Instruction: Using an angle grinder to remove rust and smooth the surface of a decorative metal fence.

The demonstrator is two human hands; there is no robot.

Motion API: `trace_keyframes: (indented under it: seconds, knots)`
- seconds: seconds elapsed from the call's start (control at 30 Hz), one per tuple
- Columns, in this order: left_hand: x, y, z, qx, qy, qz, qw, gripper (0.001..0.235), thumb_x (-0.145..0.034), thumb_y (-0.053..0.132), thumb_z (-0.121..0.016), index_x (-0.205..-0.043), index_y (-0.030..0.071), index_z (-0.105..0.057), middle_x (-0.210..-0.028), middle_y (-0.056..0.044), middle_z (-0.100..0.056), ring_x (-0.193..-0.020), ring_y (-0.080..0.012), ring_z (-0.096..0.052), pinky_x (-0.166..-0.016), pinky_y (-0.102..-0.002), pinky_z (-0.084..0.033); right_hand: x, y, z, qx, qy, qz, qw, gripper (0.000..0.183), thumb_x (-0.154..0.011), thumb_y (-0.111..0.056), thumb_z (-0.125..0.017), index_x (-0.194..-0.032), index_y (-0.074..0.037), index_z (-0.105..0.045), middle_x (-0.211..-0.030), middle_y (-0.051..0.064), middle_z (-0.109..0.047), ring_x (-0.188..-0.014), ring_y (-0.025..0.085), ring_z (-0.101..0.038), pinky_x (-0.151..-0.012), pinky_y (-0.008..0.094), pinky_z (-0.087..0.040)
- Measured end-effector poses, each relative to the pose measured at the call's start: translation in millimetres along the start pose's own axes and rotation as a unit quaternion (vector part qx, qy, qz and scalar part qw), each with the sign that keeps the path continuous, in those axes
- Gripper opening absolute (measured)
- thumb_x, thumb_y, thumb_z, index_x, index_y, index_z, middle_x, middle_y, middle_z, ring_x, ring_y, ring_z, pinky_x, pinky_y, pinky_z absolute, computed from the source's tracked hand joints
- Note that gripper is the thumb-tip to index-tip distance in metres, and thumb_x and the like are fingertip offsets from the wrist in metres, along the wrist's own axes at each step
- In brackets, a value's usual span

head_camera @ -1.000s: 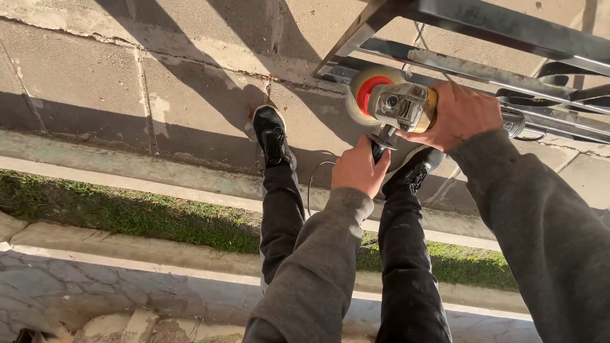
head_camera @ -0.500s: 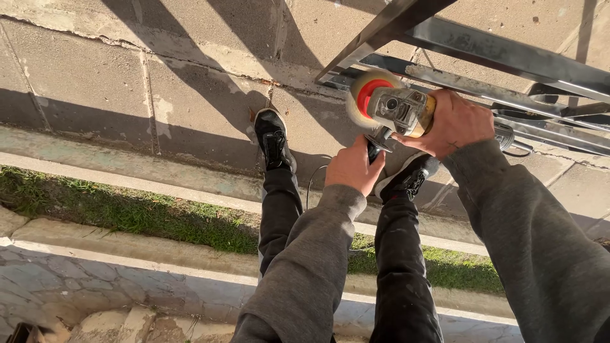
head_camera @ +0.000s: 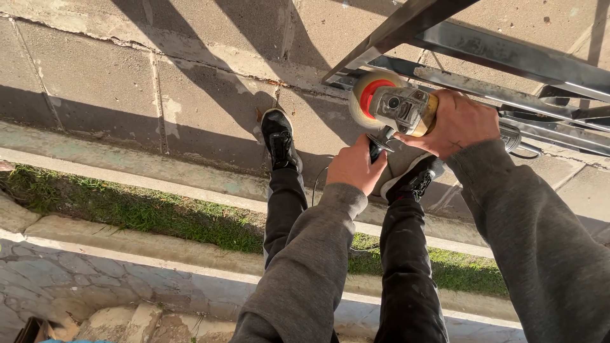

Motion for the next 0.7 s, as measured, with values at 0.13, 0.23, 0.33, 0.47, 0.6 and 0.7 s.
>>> trace_keyframes:
  seconds: [0.13,0.23,0.33,0.47,0.6,0.7]
  knots:
    - [-1,-7,1,0.027,0.01,0.004,1.0,0.04,-0.093,0.041,-0.063,-0.113,0.008,-0.061,-0.086,-0.016,-0.076,-0.079,-0.0354,-0.076,-0.072,-0.047,-0.062,-6,-9,6,-0.015,0.01,0.007,1.0,0.103,-0.066,-0.089,-0.07,-0.123,-0.003,-0.067,-0.095,0.015,-0.074,-0.07,0.028,-0.074,-0.061,0.044,-0.062]
    - [4,-13,6,0.034,0.023,0.013,0.999,0.04,-0.092,0.041,-0.063,-0.117,0.009,-0.061,-0.087,-0.016,-0.076,-0.081,-0.0363,-0.076,-0.073,-0.048,-0.062,-5,-18,8,0.017,0.023,0.029,0.999,0.107,-0.069,-0.093,-0.068,-0.125,-0.002,-0.066,-0.099,0.014,-0.075,-0.075,0.028,-0.075,-0.067,0.042,-0.063]
    - [6,-16,9,0.019,0.01,0.029,0.999,0.041,-0.093,0.042,-0.064,-0.116,0.008,-0.06,-0.089,-0.017,-0.076,-0.083,-0.0371,-0.076,-0.075,-0.048,-0.062,-4,-23,6,-0.002,0.036,0.034,0.999,0.106,-0.068,-0.093,-0.068,-0.125,-0.004,-0.065,-0.104,0.015,-0.075,-0.081,0.029,-0.076,-0.072,0.043,-0.063]
    - [5,-14,9,0.011,0.005,0.02,1.0,0.04,-0.093,0.042,-0.064,-0.114,0.008,-0.061,-0.088,-0.017,-0.076,-0.082,-0.0365,-0.076,-0.073,-0.048,-0.062,-2,-20,4,-0.037,-0.02,-0.017,0.999,0.108,-0.066,-0.092,-0.068,-0.128,-0.004,-0.061,-0.107,0.015,-0.074,-0.086,0.031,-0.075,-0.072,0.046,-0.062]
    - [1,-11,-10,-0.009,-0.01,-0.002,1.0,0.041,-0.093,0.043,-0.063,-0.114,0.008,-0.061,-0.087,-0.017,-0.075,-0.078,-0.035,-0.077,-0.071,-0.047,-0.063,15,-10,3,0.0,-0.033,-0.055,0.998,0.104,-0.069,-0.09,-0.067,-0.13,-0.006,-0.061,-0.109,0.012,-0.074,-0.086,0.029,-0.076,-0.075,0.05,-0.06]
    - [5,-9,-31,-0.052,-0.048,0.007,0.997,0.044,-0.095,0.045,-0.064,-0.116,0.006,-0.059,-0.082,-0.018,-0.075,-0.076,-0.0357,-0.077,-0.071,-0.047,-0.063,28,5,-16,-0.058,-0.043,-0.059,0.996,0.102,-0.067,-0.089,-0.069,-0.126,-0.006,-0.062,-0.104,0.012,-0.074,-0.085,0.031,-0.075,-0.08,0.051,-0.06]
Point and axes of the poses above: each hand's wrist, its own x-axis away from the middle knuckle, its own z-axis out of the back of the hand, y = z × x, the point moved 5 cm from there along -x, towards the middle knuckle
